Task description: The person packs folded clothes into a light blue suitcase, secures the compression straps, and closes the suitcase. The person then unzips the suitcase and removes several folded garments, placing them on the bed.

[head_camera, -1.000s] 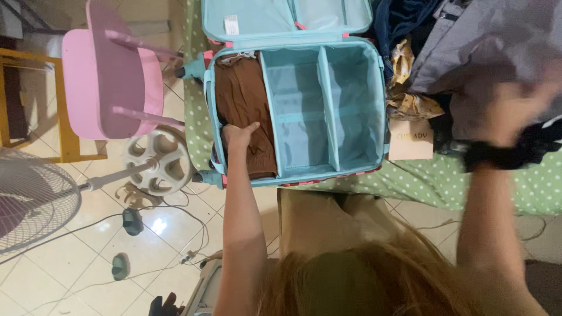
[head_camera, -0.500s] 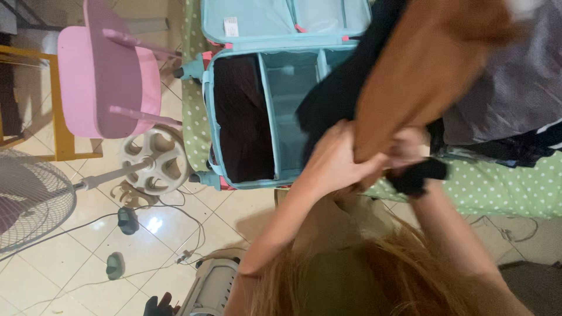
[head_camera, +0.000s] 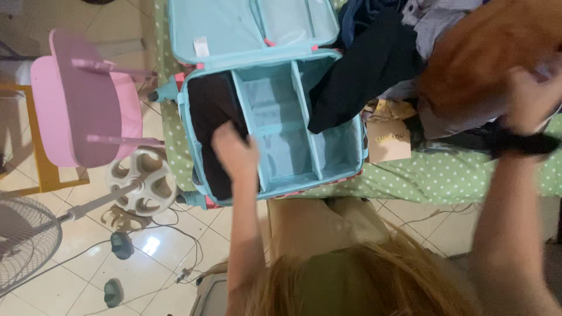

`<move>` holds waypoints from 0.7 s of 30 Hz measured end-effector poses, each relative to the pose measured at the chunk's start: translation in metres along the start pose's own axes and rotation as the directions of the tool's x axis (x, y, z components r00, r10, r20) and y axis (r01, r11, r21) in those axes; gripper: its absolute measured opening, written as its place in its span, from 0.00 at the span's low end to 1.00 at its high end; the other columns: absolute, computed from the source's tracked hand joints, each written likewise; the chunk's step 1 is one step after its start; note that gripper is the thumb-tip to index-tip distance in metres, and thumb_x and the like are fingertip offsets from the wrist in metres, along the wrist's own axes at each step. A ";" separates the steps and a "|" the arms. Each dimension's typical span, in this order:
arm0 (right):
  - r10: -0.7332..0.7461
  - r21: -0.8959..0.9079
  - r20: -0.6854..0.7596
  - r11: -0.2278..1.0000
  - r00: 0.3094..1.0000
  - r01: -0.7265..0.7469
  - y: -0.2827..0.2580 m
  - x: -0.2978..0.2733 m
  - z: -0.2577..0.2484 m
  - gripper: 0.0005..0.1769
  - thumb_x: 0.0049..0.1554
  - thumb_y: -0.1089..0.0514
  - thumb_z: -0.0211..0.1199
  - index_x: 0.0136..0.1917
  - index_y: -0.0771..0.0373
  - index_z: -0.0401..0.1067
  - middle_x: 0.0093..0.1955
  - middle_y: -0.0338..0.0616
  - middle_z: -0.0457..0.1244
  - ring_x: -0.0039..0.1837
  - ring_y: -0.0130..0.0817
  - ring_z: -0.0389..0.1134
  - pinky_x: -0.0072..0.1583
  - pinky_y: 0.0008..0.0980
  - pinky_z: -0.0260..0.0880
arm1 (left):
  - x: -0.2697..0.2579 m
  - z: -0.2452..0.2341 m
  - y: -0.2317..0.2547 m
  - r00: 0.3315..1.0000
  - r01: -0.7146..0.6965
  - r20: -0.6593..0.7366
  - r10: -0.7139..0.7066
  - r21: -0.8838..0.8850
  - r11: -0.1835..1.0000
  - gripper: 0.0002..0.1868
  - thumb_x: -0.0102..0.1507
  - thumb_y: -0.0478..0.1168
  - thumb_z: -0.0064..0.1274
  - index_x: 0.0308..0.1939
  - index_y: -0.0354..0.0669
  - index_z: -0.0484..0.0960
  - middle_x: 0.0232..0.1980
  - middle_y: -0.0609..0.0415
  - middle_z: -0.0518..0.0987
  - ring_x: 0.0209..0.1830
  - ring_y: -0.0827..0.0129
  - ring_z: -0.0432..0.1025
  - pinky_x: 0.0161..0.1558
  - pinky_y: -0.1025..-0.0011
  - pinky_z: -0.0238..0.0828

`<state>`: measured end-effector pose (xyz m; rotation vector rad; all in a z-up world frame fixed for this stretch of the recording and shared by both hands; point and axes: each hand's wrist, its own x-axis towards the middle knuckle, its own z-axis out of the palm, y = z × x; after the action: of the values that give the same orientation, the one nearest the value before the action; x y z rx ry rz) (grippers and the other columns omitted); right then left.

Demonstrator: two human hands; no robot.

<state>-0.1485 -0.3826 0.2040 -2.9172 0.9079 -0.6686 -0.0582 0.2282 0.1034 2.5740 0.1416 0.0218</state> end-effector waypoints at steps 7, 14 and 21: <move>0.108 0.252 0.880 0.718 0.462 -0.649 -0.189 -0.094 0.136 0.53 0.59 0.34 0.72 0.76 0.77 0.57 0.75 0.60 0.58 0.74 0.47 0.60 0.71 0.40 0.60 | 0.020 0.042 -0.070 0.920 0.381 0.022 -0.392 0.184 0.906 0.71 0.50 0.63 0.73 0.71 0.14 0.43 0.71 0.12 0.52 0.74 0.28 0.49 0.73 0.47 0.41; 0.172 0.679 0.604 0.401 0.778 -0.615 -0.201 -0.080 0.155 0.37 0.52 0.53 0.72 0.66 0.79 0.66 0.68 0.61 0.67 0.66 0.47 0.67 0.70 0.39 0.68 | 0.035 0.044 -0.085 0.772 0.541 0.202 -0.603 0.289 0.789 0.74 0.47 0.65 0.72 0.76 0.24 0.43 0.67 0.23 0.68 0.69 0.37 0.66 0.72 0.52 0.58; 0.124 0.067 0.250 0.987 0.960 -0.145 -0.020 0.030 0.061 0.47 0.57 0.46 0.73 0.73 0.77 0.52 0.68 0.66 0.50 0.69 0.59 0.52 0.71 0.57 0.55 | 0.026 0.049 -0.069 0.831 0.517 0.142 -0.538 0.158 0.841 0.50 0.61 0.56 0.61 0.76 0.29 0.57 0.56 0.27 0.79 0.56 0.38 0.76 0.59 0.51 0.71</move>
<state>-0.0907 -0.3888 0.1630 -2.7510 1.0084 -0.3201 -0.0373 0.2634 0.0249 2.5414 0.8037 -0.4401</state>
